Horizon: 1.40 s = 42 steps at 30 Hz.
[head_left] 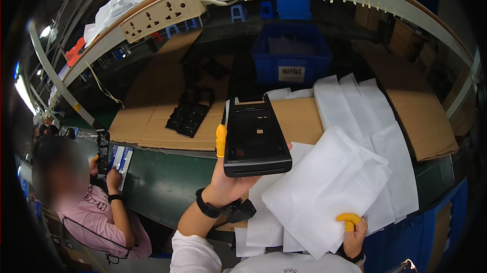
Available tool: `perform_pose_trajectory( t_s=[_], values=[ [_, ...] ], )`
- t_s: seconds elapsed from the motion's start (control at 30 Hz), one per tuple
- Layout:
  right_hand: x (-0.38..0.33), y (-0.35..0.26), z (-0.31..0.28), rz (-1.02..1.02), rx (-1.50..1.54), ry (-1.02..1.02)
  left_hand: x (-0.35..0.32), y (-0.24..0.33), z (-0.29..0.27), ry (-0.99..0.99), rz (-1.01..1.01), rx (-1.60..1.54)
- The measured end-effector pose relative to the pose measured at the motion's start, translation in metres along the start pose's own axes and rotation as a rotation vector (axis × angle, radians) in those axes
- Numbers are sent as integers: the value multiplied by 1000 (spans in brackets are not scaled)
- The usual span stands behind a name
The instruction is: The worker is wrapping plastic housing components in protective foam sheets and stacking them on an assembly line.
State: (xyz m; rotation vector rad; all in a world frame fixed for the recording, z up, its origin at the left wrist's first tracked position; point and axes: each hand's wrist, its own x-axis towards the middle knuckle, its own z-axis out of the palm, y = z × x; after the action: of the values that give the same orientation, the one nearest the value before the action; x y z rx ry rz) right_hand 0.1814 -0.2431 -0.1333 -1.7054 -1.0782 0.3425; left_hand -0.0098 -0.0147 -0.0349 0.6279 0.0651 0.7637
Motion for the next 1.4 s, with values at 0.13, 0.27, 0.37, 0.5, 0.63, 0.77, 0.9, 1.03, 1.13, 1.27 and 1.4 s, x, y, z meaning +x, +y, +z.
perform_pose_trajectory(
  t_s=[0.13,0.27,0.37,0.5,0.63,0.77,0.9,1.03,1.13,1.27,1.4],
  values=[
    [1,-11,3,32,73,12,-3,-3,2,-2,-17,46],
    [0,-10,3,33,77,9,-6,-3,6,-14,-18,91],
    [-1,-10,3,26,43,10,-8,-2,4,-13,-24,120],
    [0,-11,1,25,25,7,-4,1,-4,0,-62,155],
    [-2,5,-2,26,27,8,33,14,-49,364,-63,763],
    [-4,6,-1,-1,35,12,54,56,-153,692,330,1629],
    [0,2,-4,-9,28,-7,48,63,-208,913,94,2101],
    [-3,3,-6,-26,40,-7,41,89,-233,1149,-282,2409],
    [-4,0,-7,-40,41,-62,33,113,-247,1290,-204,2491],
    [-1,3,-6,2,66,-49,58,77,-161,447,289,2252],
    [-3,10,-9,11,103,3,46,20,-75,-338,-168,2213]
  ],
)
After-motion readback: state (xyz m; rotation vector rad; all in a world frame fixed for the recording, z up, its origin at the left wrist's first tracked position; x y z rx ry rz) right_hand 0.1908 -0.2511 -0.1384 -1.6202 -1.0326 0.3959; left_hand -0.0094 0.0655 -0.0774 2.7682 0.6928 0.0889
